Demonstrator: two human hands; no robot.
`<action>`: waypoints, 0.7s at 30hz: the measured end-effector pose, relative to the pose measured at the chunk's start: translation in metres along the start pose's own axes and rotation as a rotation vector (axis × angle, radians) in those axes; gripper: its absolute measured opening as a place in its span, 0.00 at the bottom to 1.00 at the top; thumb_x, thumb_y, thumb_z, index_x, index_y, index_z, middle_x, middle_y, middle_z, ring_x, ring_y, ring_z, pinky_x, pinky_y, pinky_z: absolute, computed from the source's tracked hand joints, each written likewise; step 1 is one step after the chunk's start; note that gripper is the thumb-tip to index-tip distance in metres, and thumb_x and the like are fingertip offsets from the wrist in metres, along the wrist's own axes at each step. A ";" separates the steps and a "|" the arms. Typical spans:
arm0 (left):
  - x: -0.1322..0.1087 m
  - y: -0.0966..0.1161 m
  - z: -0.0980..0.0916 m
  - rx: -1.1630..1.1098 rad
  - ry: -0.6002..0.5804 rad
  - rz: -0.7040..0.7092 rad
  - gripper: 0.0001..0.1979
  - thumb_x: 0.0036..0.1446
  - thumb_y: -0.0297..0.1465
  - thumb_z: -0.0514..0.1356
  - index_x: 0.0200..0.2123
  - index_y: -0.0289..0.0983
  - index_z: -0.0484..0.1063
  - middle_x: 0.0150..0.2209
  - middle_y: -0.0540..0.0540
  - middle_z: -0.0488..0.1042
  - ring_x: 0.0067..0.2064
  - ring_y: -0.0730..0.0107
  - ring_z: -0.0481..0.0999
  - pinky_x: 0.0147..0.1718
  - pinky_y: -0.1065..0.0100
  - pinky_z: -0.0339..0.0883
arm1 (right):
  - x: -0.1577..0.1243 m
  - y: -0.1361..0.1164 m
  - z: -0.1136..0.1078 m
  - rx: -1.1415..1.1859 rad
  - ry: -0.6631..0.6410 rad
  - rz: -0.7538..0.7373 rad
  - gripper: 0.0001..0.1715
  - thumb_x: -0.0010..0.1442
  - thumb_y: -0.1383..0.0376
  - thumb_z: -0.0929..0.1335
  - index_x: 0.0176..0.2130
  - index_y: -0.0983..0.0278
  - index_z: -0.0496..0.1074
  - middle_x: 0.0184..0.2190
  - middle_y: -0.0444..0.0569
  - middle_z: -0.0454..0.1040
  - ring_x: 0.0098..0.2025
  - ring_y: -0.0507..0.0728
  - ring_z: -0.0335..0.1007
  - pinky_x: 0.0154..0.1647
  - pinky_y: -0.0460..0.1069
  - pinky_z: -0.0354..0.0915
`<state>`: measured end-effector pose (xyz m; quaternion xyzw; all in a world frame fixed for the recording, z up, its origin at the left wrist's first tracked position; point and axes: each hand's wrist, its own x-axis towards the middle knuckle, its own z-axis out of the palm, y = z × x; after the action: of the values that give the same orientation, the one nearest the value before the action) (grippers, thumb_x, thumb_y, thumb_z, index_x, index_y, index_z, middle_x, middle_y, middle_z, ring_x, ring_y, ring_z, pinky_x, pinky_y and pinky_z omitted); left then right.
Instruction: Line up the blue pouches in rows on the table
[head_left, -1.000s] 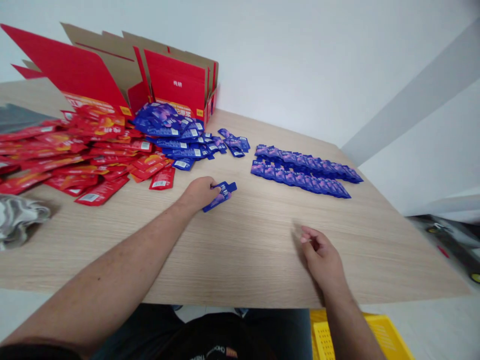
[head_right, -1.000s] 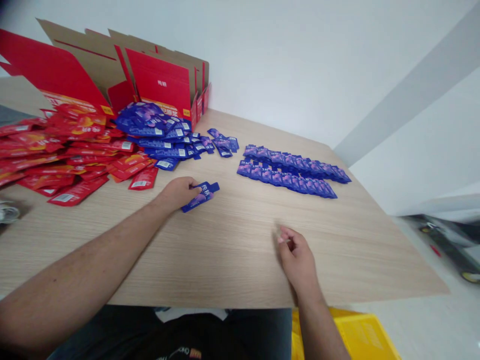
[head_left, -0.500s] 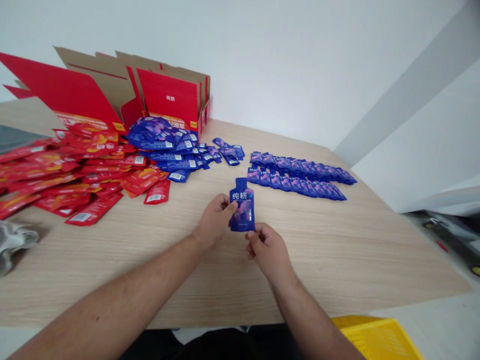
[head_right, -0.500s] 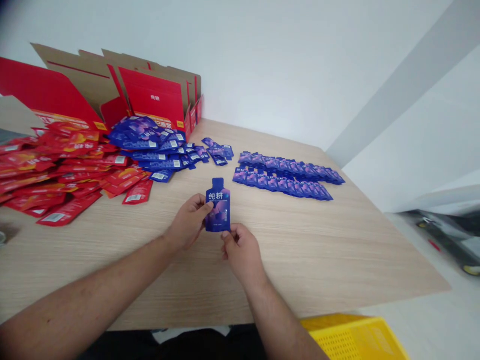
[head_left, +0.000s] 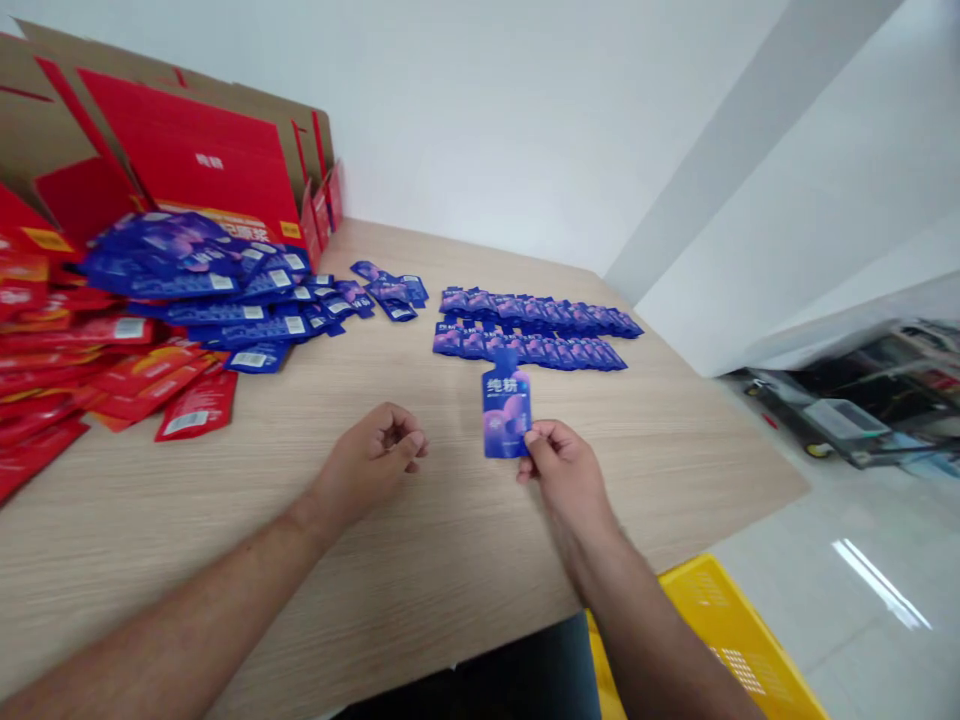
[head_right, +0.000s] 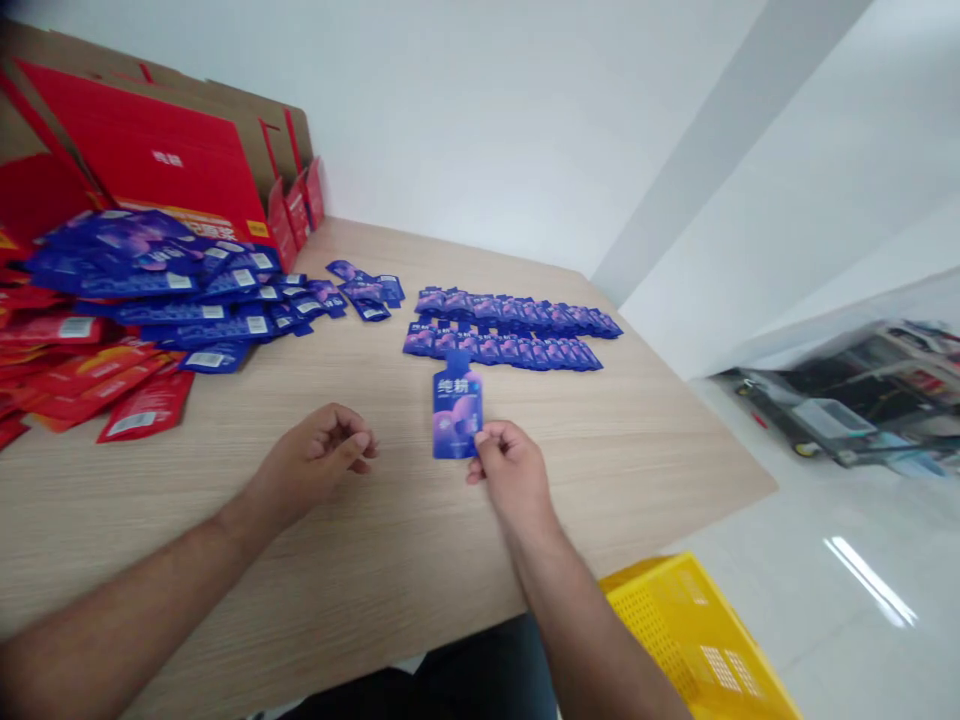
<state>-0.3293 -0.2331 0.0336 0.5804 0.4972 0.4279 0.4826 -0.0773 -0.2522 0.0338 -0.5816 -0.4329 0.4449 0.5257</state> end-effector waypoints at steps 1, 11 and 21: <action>0.001 -0.002 -0.003 0.085 0.004 0.014 0.13 0.56 0.43 0.60 0.34 0.40 0.68 0.31 0.48 0.76 0.32 0.64 0.77 0.32 0.62 0.74 | 0.012 -0.001 -0.023 0.007 0.068 -0.023 0.20 0.53 0.51 0.76 0.35 0.63 0.72 0.18 0.39 0.70 0.18 0.50 0.66 0.21 0.45 0.67; 0.009 -0.013 -0.013 0.471 -0.009 0.026 0.16 0.57 0.48 0.57 0.32 0.42 0.70 0.25 0.52 0.72 0.28 0.65 0.72 0.28 0.65 0.64 | 0.170 -0.016 -0.291 -0.356 0.583 0.117 0.06 0.62 0.68 0.69 0.33 0.63 0.68 0.20 0.39 0.66 0.21 0.49 0.64 0.25 0.43 0.71; 0.008 -0.025 -0.022 0.568 0.005 0.026 0.16 0.58 0.53 0.58 0.30 0.49 0.72 0.24 0.55 0.74 0.28 0.62 0.75 0.29 0.63 0.69 | 0.278 0.006 -0.308 -0.648 0.422 0.330 0.06 0.66 0.71 0.65 0.38 0.65 0.72 0.17 0.39 0.63 0.18 0.50 0.60 0.23 0.44 0.65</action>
<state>-0.3538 -0.2217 0.0124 0.6976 0.5908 0.2791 0.2938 0.2861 -0.0520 0.0268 -0.8568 -0.3341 0.2353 0.3145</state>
